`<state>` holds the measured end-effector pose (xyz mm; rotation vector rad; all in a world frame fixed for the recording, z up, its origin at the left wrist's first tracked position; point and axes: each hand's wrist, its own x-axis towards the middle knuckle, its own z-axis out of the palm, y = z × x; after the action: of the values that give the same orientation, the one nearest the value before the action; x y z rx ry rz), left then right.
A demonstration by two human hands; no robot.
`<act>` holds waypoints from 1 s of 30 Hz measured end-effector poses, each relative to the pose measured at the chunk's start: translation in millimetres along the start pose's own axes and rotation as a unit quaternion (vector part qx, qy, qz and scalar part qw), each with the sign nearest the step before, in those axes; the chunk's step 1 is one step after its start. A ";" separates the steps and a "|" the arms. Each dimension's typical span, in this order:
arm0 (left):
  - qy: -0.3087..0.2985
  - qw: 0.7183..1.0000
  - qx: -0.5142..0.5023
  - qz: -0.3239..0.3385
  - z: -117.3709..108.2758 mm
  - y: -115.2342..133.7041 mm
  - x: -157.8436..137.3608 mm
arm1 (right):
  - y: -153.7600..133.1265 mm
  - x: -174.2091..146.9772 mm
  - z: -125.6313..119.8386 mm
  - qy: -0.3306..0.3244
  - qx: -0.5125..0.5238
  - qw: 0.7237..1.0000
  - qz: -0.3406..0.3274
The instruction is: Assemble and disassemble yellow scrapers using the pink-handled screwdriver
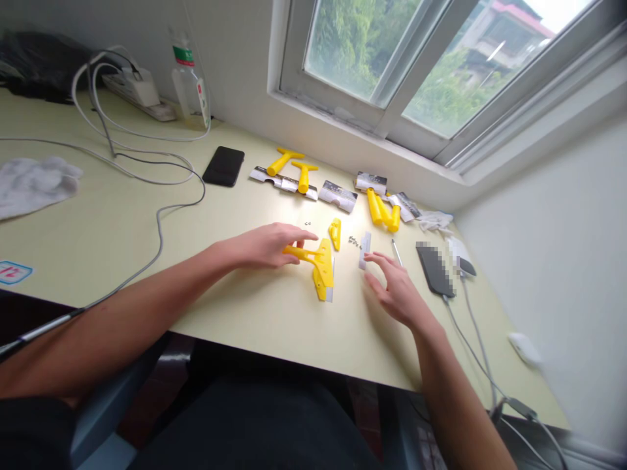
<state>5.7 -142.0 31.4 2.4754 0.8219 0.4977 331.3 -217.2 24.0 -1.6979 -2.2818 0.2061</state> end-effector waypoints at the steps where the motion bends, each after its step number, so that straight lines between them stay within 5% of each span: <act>1: 0.022 1.000 -0.006 -0.002 -1.3 -1.2 -0.8 | 1.3 8.0 2.8 -0.007 -0.001 1.000 0.009; 6: 0.098 0.995 -0.010 -0.002 -5.5 -6.0 -4.3 | 8.8 27.9 13.4 -0.010 -0.018 0.999 0.046; 13: 0.129 0.992 0.001 0.016 -5.6 -5.2 -4.7 | -3.5 26.4 6.7 0.014 0.053 0.998 0.012; 20: 0.158 0.987 -0.007 0.023 -4.4 -9.2 -5.2 | -34.7 21.9 7.2 -0.152 0.027 0.981 -0.119; 30: 0.148 0.989 0.006 0.012 -2.7 -11.4 -5.2 | -37.0 14.3 6.4 -0.142 0.003 0.981 -0.130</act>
<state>-4.7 -136.3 26.4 2.4596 0.9090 0.8874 291.8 -214.1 30.6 -1.4246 -2.6764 0.4217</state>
